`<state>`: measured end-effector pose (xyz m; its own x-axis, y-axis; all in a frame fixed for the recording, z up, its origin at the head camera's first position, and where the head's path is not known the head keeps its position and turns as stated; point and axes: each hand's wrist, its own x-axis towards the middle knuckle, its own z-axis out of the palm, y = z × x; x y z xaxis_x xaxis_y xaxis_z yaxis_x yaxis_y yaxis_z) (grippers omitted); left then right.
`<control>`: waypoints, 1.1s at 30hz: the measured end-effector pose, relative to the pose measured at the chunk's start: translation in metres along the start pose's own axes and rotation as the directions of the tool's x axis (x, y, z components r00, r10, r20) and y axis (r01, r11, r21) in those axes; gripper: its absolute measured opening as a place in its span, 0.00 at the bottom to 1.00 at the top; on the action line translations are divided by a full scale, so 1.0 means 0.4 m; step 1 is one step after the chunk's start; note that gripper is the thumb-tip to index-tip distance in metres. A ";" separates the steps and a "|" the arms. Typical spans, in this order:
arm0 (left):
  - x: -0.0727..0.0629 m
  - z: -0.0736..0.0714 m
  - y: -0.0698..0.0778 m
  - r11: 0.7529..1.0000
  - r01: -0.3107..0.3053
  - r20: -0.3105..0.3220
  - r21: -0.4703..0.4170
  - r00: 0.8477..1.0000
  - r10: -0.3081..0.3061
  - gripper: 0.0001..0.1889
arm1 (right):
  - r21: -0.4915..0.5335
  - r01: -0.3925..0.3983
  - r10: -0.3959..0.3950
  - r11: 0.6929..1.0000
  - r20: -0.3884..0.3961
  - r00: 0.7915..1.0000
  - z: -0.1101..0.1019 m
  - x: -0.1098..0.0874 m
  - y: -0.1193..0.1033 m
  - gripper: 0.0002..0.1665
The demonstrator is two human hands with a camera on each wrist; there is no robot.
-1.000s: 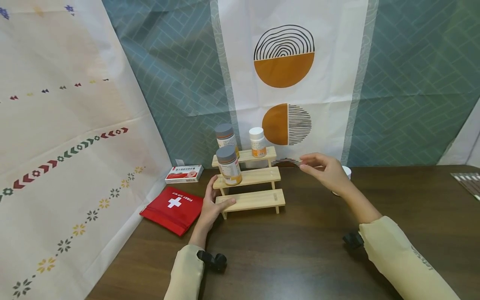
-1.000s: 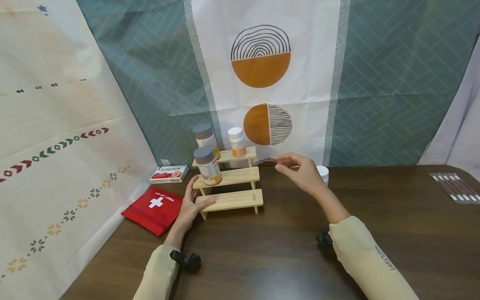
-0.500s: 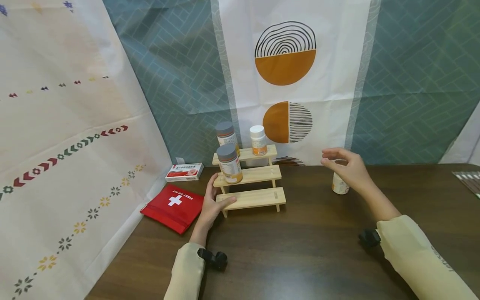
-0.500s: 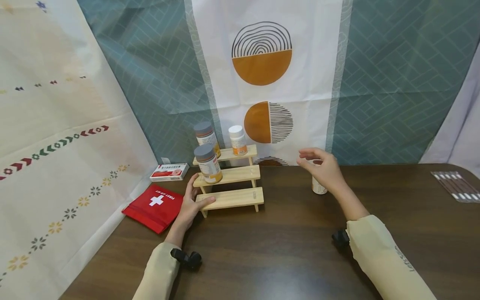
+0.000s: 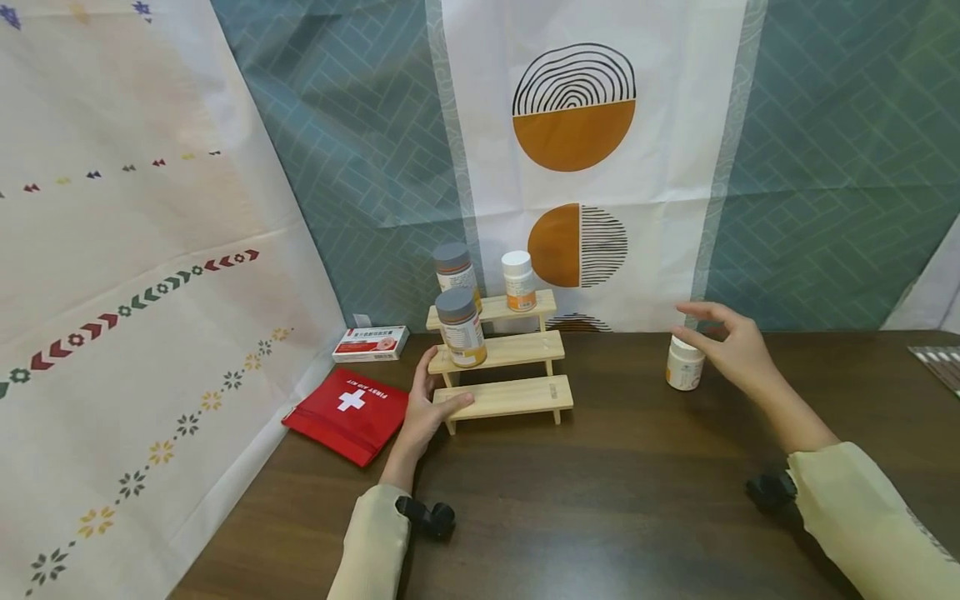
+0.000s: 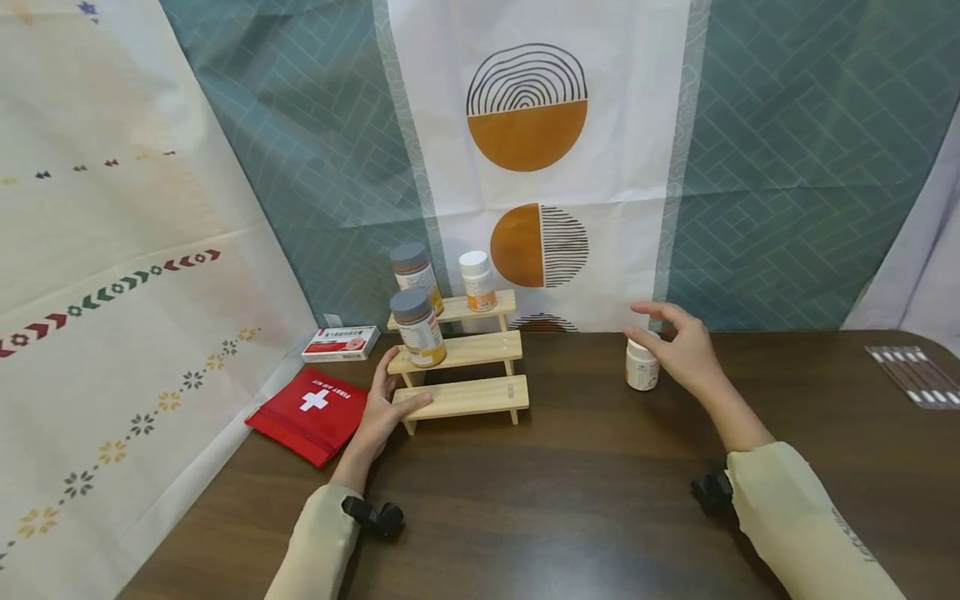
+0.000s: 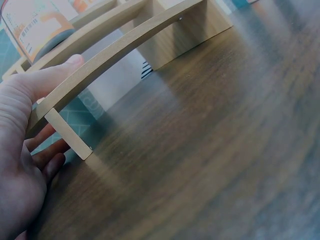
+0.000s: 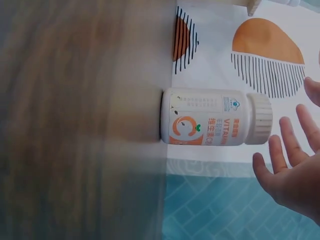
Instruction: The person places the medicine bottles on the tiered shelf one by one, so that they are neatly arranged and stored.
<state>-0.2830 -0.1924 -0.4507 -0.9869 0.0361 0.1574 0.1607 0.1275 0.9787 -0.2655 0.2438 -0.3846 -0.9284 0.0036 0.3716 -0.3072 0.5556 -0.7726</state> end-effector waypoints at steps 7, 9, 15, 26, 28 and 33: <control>0.002 -0.004 -0.006 0.999 0.026 0.011 -0.022 1.000 -0.026 0.51 | -0.008 -0.077 0.077 0.997 0.081 0.994 -0.012 -0.006 0.020 0.35; 0.001 -0.003 -0.006 1.000 0.028 0.006 -0.008 1.000 -0.028 0.51 | 0.004 -0.097 0.096 0.995 0.100 0.990 -0.010 -0.006 0.025 0.36; -0.002 0.000 -0.007 1.000 0.005 -0.003 0.019 1.000 -0.005 0.50 | 0.029 -0.134 0.128 0.991 0.156 0.979 0.000 -0.005 0.035 0.39; -0.002 -0.003 -0.004 1.000 0.002 -0.005 0.022 1.000 -0.002 0.50 | 0.039 -0.172 0.161 0.984 0.198 0.967 0.015 -0.005 0.071 0.42; -0.001 -0.003 -0.004 1.000 0.003 -0.004 0.023 1.000 -0.002 0.50 | 0.046 -0.179 0.167 0.983 0.185 0.968 0.015 -0.005 0.077 0.42; 0.004 -0.002 -0.005 1.000 0.004 0.000 0.022 1.000 -0.004 0.50 | 0.067 -0.192 0.179 0.979 0.162 0.970 0.013 -0.004 0.086 0.42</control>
<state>-0.2848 -0.1932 -0.4521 -0.9875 0.0353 0.1536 0.1572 0.1498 0.9761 -0.2756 0.2587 -0.4145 -0.9898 -0.0322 0.1388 -0.1368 0.4876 -0.8623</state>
